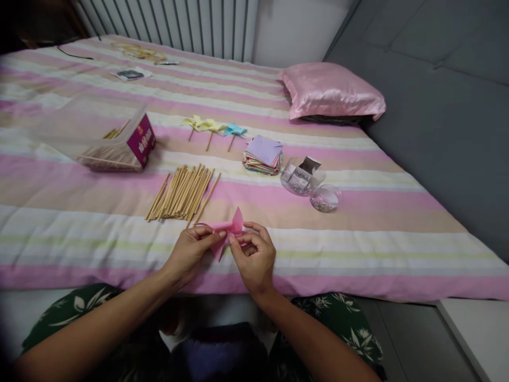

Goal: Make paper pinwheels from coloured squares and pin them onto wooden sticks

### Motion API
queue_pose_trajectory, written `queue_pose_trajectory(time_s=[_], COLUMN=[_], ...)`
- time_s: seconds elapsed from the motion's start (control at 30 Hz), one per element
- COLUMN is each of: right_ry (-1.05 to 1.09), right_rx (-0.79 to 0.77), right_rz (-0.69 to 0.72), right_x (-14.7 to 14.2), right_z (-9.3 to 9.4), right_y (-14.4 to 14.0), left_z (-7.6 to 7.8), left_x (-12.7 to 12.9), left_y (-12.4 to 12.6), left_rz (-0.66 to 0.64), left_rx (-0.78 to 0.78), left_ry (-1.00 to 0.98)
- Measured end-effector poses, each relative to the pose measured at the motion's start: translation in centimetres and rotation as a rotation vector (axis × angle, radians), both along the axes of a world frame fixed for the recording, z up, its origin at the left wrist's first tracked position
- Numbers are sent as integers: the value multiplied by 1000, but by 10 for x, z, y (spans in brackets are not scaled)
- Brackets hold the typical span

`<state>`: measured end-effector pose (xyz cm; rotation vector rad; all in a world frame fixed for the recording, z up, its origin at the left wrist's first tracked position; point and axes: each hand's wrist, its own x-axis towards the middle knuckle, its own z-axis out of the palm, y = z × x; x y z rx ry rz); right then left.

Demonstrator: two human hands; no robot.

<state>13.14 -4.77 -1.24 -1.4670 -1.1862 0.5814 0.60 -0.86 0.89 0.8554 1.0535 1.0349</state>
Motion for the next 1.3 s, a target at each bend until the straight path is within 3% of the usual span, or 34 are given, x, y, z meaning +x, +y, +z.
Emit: queue_pose_trajectory(time_s=[0.6,0.83,1.0,1.1,1.2,1.3], right_ry=[-1,-1,215,367,446,490], right_rx=[-29,-4,-16,-73,-136,-161], right_rz=[-6,77,117,209,295,283], right_x=[0,2,7,9,9,9], right_z=[0,8,8,8,9,11], right_y=[1,-3,-4,0,5,7], left_z=[1,4,2,2,2,3], left_x=[0,0,-2,-2,0,1], left_y=[-1,-2,-1,-1,-1,-2], left_rz=[-41,-35,-63,-79,-101,-137], left_rx=[15,-77,-94,-78,-63,-67], left_ry=[54,11,49,76,88,104])
